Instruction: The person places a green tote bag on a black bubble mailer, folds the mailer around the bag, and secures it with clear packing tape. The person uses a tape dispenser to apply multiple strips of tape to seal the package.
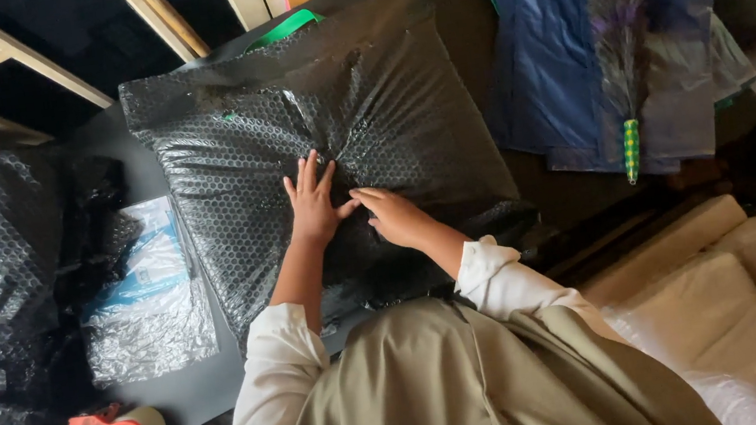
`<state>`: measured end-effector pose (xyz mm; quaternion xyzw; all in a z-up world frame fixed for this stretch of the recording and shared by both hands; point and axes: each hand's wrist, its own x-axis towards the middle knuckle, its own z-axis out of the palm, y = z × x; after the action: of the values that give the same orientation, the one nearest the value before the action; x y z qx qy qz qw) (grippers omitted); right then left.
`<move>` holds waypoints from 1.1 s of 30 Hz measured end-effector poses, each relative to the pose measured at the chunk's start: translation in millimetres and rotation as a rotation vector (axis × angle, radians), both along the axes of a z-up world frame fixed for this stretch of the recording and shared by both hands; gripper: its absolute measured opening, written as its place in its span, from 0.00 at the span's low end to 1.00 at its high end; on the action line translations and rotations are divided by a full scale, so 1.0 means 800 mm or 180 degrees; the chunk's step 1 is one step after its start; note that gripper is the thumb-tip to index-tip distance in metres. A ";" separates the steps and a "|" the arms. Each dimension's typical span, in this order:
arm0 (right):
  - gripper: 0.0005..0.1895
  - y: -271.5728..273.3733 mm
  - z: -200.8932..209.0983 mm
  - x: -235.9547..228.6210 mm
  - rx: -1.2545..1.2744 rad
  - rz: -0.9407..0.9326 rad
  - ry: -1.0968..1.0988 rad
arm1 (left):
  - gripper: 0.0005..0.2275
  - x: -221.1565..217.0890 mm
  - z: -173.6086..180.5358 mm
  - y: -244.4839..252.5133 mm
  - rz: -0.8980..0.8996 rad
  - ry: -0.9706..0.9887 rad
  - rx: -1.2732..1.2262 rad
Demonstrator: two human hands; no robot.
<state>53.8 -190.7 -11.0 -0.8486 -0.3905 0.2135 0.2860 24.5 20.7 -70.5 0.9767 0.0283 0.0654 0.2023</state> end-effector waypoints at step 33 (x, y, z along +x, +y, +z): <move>0.43 0.029 0.027 -0.023 -0.1299 0.0391 -0.0529 | 0.53 -0.516 0.060 0.240 0.4485 0.1101 -0.0760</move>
<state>35.6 -167.4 10.4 -0.8782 -0.4123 0.2344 0.0617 -388.5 212.6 -22.6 0.6945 0.6878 0.0213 0.2099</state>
